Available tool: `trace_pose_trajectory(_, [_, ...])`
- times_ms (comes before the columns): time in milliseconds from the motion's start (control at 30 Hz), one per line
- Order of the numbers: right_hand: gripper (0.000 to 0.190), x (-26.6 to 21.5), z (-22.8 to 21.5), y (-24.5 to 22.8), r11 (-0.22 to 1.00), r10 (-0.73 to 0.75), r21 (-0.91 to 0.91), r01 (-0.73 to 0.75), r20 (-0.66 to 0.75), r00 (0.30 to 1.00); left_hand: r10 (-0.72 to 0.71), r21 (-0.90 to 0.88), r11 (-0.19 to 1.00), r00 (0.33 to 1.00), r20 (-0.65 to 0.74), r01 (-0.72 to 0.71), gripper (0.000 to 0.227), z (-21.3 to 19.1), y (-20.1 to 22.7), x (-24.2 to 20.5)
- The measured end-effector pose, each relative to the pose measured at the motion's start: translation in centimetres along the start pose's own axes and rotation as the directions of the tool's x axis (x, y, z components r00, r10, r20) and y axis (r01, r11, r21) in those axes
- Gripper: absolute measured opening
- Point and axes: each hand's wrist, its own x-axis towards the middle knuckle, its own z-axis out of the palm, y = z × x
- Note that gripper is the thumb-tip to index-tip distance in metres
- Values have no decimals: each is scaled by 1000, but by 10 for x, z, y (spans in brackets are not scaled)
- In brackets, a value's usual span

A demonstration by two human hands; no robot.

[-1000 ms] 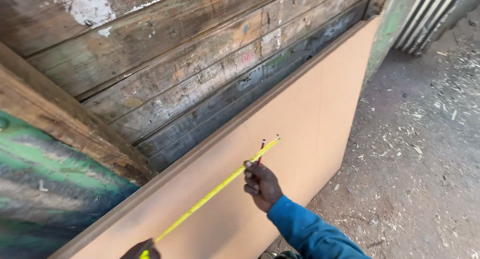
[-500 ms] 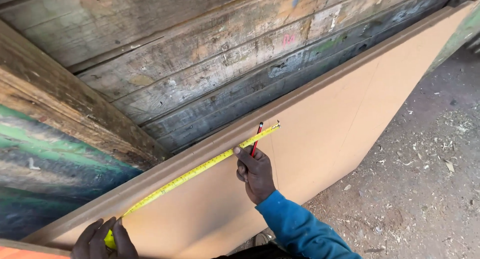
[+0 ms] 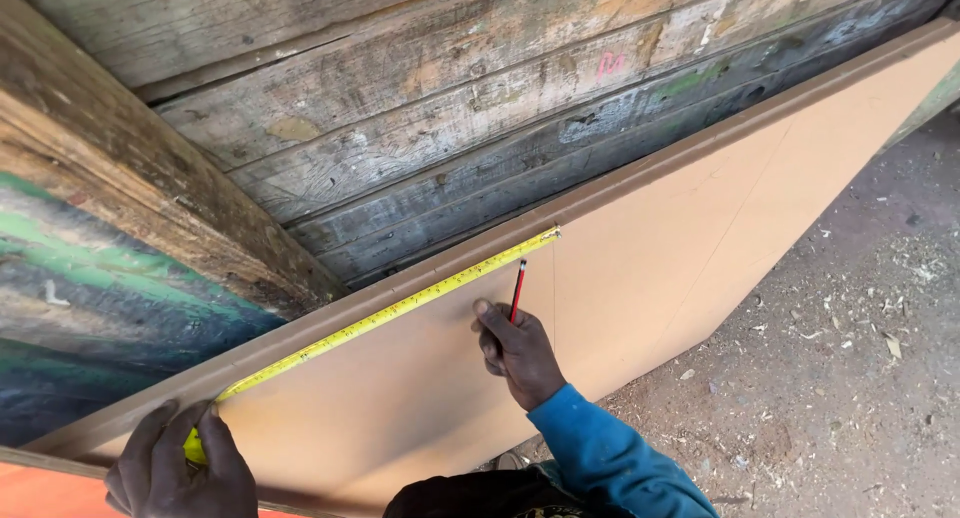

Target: Measuring dimensions on a large wooden board using a tape measure and marking layout lines with a pencil and a long straight edge.

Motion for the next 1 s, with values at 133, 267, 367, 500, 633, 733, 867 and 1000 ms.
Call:
trace_pose_trajectory(133, [34,-12,-19,17,997,34,-71,-33,13,999,24,-28,999,997,-79,-26,6,4,-3,1])
trace_pose_trajectory(267, [33,-14,-21,25,997,-73,18,74,-72,995,-47,-64,997,994,-97,41,11,6,0,3])
trace_pose_trajectory(367, [30,-17,-15,18,988,-124,82,128,-47,991,-83,-98,992,992,-91,74,14,7,2,0])
trace_pose_trajectory(500, [26,-13,-3,5,973,-188,133,187,-3,982,-111,-137,986,990,-88,98,13,5,3,2])
trace_pose_trajectory(633, [32,-11,3,-5,965,-219,147,217,-7,976,-105,-125,988,988,-109,91,13,4,2,3])
trace_pose_trajectory(733, [28,-8,6,-10,951,-251,183,251,-24,968,-105,-113,989,989,-103,93,11,2,2,3])
trace_pose_trajectory(867, [25,-5,11,-17,938,-221,242,248,-135,966,-115,-121,987,989,-88,104,11,1,1,2])
trace_pose_trajectory(1000, [20,-2,15,-20,932,-208,260,254,-190,959,-112,-110,989,990,-81,103,11,2,0,2])
